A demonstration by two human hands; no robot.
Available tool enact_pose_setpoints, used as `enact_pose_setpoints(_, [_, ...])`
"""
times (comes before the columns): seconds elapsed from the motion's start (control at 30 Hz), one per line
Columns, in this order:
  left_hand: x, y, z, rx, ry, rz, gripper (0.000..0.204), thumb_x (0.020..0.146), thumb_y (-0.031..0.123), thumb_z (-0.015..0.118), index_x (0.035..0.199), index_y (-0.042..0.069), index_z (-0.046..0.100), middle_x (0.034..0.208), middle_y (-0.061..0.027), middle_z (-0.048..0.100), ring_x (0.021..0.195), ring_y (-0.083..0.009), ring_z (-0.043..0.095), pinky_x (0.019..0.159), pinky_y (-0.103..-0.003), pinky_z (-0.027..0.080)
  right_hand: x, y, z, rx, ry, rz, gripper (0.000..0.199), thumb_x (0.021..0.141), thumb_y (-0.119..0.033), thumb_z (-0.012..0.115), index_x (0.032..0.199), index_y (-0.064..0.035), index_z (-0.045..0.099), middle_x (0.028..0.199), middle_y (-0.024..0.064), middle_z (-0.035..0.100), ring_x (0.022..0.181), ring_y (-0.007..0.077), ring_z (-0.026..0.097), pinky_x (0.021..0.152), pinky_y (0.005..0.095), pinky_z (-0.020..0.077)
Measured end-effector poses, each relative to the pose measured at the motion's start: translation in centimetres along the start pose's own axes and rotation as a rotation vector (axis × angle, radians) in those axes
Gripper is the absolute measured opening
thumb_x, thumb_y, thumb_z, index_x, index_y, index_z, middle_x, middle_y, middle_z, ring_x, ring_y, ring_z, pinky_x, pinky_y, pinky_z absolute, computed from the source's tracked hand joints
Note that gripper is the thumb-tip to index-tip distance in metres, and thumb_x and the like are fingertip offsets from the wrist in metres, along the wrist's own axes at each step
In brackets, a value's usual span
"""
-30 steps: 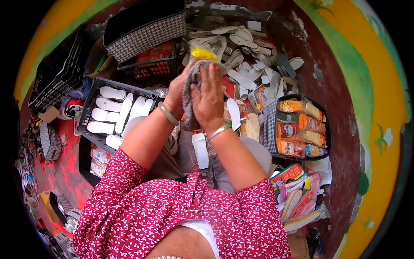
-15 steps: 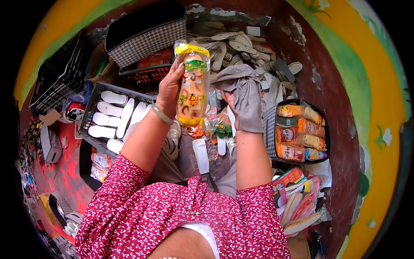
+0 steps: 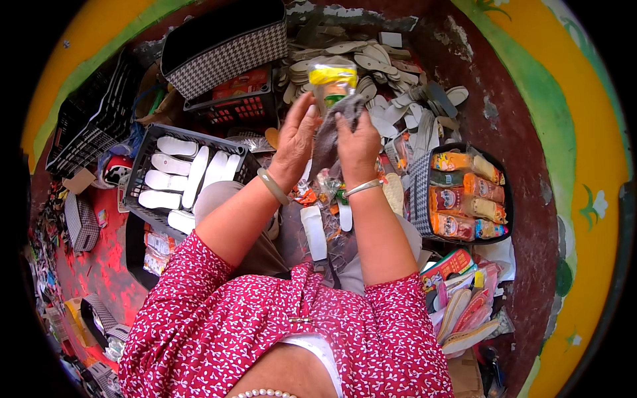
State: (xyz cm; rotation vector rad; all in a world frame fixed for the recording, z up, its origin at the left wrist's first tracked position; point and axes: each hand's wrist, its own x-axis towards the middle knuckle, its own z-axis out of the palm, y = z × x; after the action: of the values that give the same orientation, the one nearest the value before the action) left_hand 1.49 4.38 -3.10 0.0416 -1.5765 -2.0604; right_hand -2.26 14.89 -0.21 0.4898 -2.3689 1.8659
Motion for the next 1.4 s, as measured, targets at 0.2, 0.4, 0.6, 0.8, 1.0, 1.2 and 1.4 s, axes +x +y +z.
enact_pose_setpoints(0.2, [1.3,2.7,-1.3,-0.88,-0.261,-0.483,0.049,0.092,0.044,0.046,0.128,0.012,0.04,0.102,-0.0023,0.053,0.094,-0.0158,0.05,0.084,-0.032,0.041,-2.5,-0.7,1.6,-0.277,-0.237,-0.264,0.034,0.09,-0.024,0.053,0.115,-0.0016,0.051,0.092,0.0196,0.062,0.085,0.0299,0.061,0.076,0.0373,0.0457])
enact_pose_setpoints(0.4, [2.1,2.5,-3.2,-0.75,-0.121,-0.578,0.034,0.092,0.033,0.044,0.117,0.011,0.049,0.101,-0.0095,0.059,0.09,-0.0228,0.057,0.084,-0.037,0.045,-2.0,-1.6,-0.6,0.654,-0.651,0.292,0.031,0.092,-0.01,0.049,0.12,0.0002,0.05,0.112,0.0071,0.059,0.103,0.0164,0.055,0.09,0.0303,0.0419])
enact_pose_setpoints(0.6, [3.3,3.3,-3.4,-0.9,-0.185,-0.549,0.045,0.093,0.032,0.029,0.118,0.001,0.048,0.107,-0.0187,0.058,0.097,-0.0312,0.057,0.089,-0.045,0.045,0.6,-3.3,-6.9,1.107,-0.248,0.264,0.034,0.09,-0.021,0.053,0.117,-0.001,0.051,0.113,0.0109,0.058,0.104,0.0211,0.055,0.092,0.0354,0.0429])
enact_pose_setpoints(0.8, [2.8,3.1,-3.3,-1.018,-0.364,-0.516,0.043,0.095,0.031,0.029,0.124,0.003,0.044,0.118,-0.0174,0.054,0.105,-0.0298,0.056,0.092,-0.046,0.044,-2.2,-4.5,-4.3,0.501,-0.182,-0.044,0.044,0.091,-0.03,0.054,0.123,-0.0027,0.046,0.115,0.0101,0.055,0.1,0.0209,0.056,0.09,0.0313,0.0435])
enact_pose_setpoints(1.0, [1.1,4.0,-1.9,-0.852,-0.257,-0.671,0.042,0.096,0.037,0.033,0.122,0.007,0.048,0.118,-0.0123,0.054,0.105,-0.0256,0.055,0.092,-0.039,0.045,-4.3,-2.6,-0.2,-0.596,-0.316,-0.613,0.051,0.091,-0.042,0.043,0.13,-0.0091,0.045,0.142,0.0152,0.032,0.133,0.0322,0.026,0.107,0.0476,0.0168])
enact_pose_setpoints(1.2, [-0.2,4.8,-0.4,-0.923,-0.401,-0.755,0.064,0.092,0.056,0.03,0.131,0.006,0.039,0.129,-0.0127,0.046,0.118,-0.0261,0.046,0.101,-0.039,0.036,-2.7,-2.5,-0.9,-0.554,-0.155,-0.572,0.047,0.092,-0.041,0.043,0.129,-0.0134,0.048,0.14,0.0138,0.035,0.132,0.0319,0.029,0.106,0.0475,0.0181])
enact_pose_setpoints(1.4, [-1.3,4.2,-0.8,-0.522,-0.593,-0.508,0.068,0.088,0.046,0.052,0.135,0.002,0.031,0.133,-0.0099,0.042,0.121,-0.0208,0.042,0.103,-0.035,0.031,-1.6,-2.6,-1.3,-0.36,-0.068,-0.611,0.047,0.092,-0.041,0.043,0.127,-0.0107,0.05,0.137,0.0153,0.038,0.13,0.0349,0.03,0.106,0.045,0.0221])
